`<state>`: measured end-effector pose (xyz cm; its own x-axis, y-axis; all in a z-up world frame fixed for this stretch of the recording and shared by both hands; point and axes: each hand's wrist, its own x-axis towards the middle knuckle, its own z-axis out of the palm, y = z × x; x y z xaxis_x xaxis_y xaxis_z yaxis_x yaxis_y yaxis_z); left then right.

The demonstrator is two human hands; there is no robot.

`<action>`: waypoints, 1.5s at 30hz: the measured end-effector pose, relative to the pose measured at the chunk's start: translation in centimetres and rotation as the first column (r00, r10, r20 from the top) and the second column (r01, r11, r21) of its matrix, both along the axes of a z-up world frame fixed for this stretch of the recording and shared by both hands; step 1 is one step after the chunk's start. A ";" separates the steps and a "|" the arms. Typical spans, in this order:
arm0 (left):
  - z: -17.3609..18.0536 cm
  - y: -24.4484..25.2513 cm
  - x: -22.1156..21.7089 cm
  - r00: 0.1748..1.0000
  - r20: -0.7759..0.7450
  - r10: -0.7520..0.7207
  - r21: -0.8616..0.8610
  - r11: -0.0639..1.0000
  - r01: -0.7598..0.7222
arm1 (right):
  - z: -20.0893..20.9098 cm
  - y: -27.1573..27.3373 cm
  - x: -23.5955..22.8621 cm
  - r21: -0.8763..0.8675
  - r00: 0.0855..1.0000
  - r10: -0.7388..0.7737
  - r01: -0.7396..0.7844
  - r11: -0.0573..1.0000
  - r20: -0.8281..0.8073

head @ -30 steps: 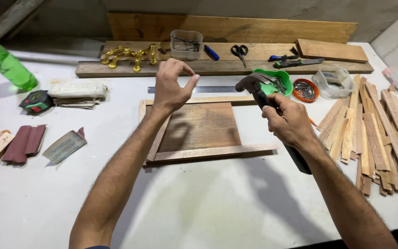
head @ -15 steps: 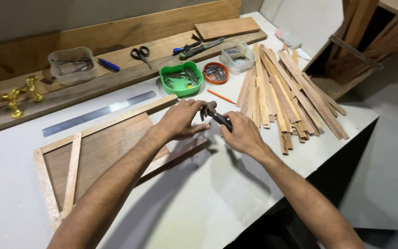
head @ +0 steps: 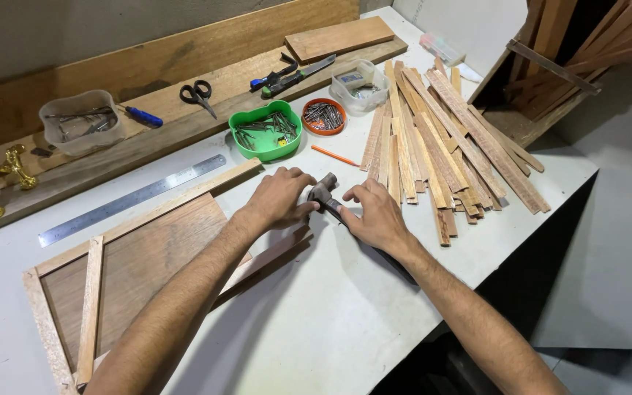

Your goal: Making a wooden frame by hammering nails into wood strips and sanding edges.

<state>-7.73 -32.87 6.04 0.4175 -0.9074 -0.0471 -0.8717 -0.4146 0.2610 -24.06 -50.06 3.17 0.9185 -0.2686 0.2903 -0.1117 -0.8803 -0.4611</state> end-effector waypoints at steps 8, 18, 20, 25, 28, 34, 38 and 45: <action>1.0 -1.4 0.5 1.000 -0.014 -0.010 -0.114 0.993 0.008 | 1.0 -1.9 -0.4 0.069 0.997 -0.055 0.052 0.996 0.050; 1.3 -5.9 -1.8 0.995 -0.018 -0.096 -0.202 0.975 0.091 | 2.9 -7.4 -3.1 0.070 0.984 -0.151 0.145 0.987 0.094; 0.9 -5.9 -1.9 0.995 0.005 -0.101 -0.237 0.966 0.099 | 3.6 -7.6 -2.7 0.077 0.986 -0.130 0.123 0.989 0.100; 2.4 -3.4 -2.2 0.997 0.073 -0.009 -0.284 0.958 0.029 | 5.6 -6.5 0.8 0.118 0.988 0.017 -0.036 0.992 0.156; 4.0 0.5 -2.8 0.990 0.078 0.115 -0.341 0.937 -0.082 | 6.9 -3.5 3.7 0.068 0.961 0.169 -0.188 0.980 0.217; 6.9 10.1 -5.4 0.928 0.097 0.361 -0.376 0.876 -0.301 | 7.6 4.8 7.2 0.067 0.832 0.459 -0.502 0.862 0.312; 7.2 16.6 -7.2 0.836 0.252 0.488 -0.395 0.840 -0.371 | 8.2 10.7 8.0 0.071 0.729 0.612 -0.659 0.749 0.306; 8.2 26.2 -10.7 0.701 0.317 0.639 -0.351 0.766 -0.539 | 9.8 18.8 7.5 0.023 0.593 0.762 -0.793 0.609 0.259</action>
